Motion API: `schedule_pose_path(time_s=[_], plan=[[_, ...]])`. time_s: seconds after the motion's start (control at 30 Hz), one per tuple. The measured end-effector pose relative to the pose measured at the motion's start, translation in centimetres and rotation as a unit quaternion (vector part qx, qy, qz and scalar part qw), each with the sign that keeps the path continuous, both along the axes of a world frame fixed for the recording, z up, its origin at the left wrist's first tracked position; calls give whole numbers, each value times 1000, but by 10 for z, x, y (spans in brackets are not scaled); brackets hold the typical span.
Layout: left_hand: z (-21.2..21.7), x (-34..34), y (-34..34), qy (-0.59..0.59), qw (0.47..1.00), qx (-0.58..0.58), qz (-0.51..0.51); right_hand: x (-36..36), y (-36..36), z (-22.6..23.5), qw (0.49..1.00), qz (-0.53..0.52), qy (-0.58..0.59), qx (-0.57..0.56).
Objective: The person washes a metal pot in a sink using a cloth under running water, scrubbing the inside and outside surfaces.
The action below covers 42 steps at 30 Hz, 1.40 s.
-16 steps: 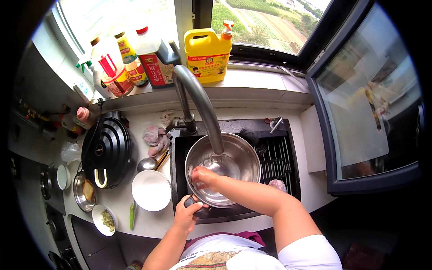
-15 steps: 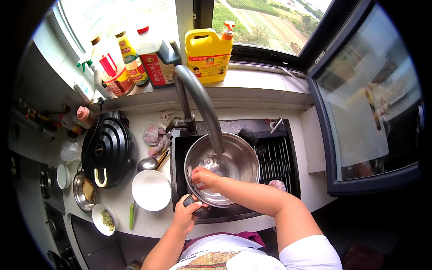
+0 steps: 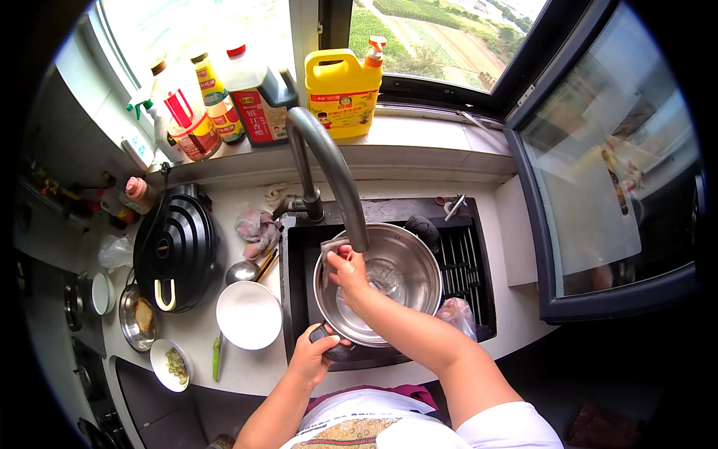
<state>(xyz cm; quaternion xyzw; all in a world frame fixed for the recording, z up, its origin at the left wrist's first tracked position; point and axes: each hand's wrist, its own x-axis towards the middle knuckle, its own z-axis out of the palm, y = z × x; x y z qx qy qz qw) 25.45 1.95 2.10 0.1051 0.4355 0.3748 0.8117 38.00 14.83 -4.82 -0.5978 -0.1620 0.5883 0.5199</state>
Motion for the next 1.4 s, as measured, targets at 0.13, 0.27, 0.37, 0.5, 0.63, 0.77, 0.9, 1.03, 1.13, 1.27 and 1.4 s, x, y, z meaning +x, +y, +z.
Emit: schedule_pose_path(time_s=[0.13, 0.27, 0.37, 0.5, 0.63, 0.77, 0.9, 1.03, 1.13, 1.27, 1.4], plan=[[2, 2, -1, 13, 1000, 8, 6, -4, 12, -7, 993, -59, -76, 70], [10, 4, -8, 16, 1000, 14, 12, 26, 41, -25, 877, -364, -305, -71], [9, 6, -9, 23, 1000, 10, -14, 33, 43, -43, 913, -344, -185, -118], [9, 4, -7, 65, 998, 9, -14, 0, -2, 20, 998, 28, -26, -43], [3, 1, 2, 70, 997, 30, -8, 5, -45, 19, 964, 265, -13, 23], [10, -4, 6, 84, 995, 50, -10, 40, -77, 47, 916, 384, 97, 68], [14, -10, 2, 72, 997, 38, 19, 82, -87, 74, 767, 622, -151, 47], [17, -12, 1, 43, 998, 25, 29, 130, -68, 72, 502, 775, -380, 41], [20, -10, 3, 42, 999, 30, 17, 133, -53, 65, 258, 723, -641, 12], [30, -8, 10, 49, 998, 32, -1, 150, -11, 24, 189, 448, -812, 324], [38, 0, 23, 82, 996, 20, -40, 120, 19, 18, 205, 349, -784, 471]])
